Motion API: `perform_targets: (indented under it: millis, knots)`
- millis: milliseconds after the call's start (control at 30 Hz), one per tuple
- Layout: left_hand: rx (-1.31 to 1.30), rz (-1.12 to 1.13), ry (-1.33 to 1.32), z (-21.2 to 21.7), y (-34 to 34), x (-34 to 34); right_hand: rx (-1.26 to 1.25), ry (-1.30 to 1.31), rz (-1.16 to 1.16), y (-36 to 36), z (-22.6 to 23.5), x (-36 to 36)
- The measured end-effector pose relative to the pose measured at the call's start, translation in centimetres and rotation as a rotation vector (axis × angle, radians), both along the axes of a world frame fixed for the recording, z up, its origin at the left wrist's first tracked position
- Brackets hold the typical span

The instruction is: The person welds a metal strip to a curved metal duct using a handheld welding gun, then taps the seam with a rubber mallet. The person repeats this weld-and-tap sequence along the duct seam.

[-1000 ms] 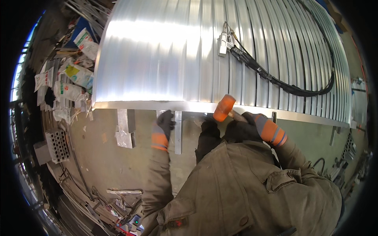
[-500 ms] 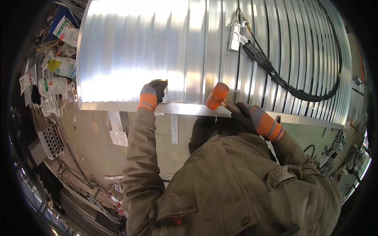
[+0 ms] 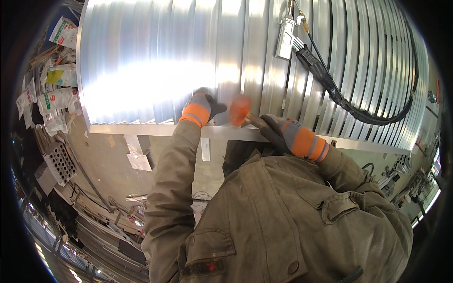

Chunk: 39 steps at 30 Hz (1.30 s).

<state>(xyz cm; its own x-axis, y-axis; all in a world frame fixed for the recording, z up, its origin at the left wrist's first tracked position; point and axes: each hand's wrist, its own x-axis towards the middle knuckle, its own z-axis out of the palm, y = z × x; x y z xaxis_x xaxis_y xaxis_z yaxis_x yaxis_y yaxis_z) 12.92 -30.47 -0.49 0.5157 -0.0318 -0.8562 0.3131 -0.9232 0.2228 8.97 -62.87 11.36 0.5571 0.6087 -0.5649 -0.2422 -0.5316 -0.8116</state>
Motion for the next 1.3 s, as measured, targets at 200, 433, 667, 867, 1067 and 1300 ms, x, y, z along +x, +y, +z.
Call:
perform_targets:
  millis: [200, 433, 667, 867, 1067, 1300]
  knots:
    - [-0.106, 0.158, 0.074, -0.9, 1.0, 0.0, -0.031, -0.228, -0.169, 2.1, -0.4, -1.7]
    - [-0.154, 0.159, 0.168, -1.5, 1.3, 0.3, -0.190, -0.225, -0.060, 2.5, -0.6, -1.9]
    - [-0.187, 0.162, 0.133, -1.4, 1.6, -0.3, -0.108, -0.255, -0.116, 2.8, -0.3, -2.5]
    - [-0.175, 0.253, 0.122, -1.3, 1.3, -0.4, -0.189, -0.152, 0.054, 3.7, -1.0, -3.1]
    - [-0.138, 0.254, 0.123, -1.3, 0.8, -0.3, -0.221, -0.190, -0.034, 3.6, -1.1, -3.7]
    - [-0.194, 0.227, 0.173, -1.5, 1.2, -0.1, -0.317, -0.133, 0.190, 4.4, -0.7, -4.0]
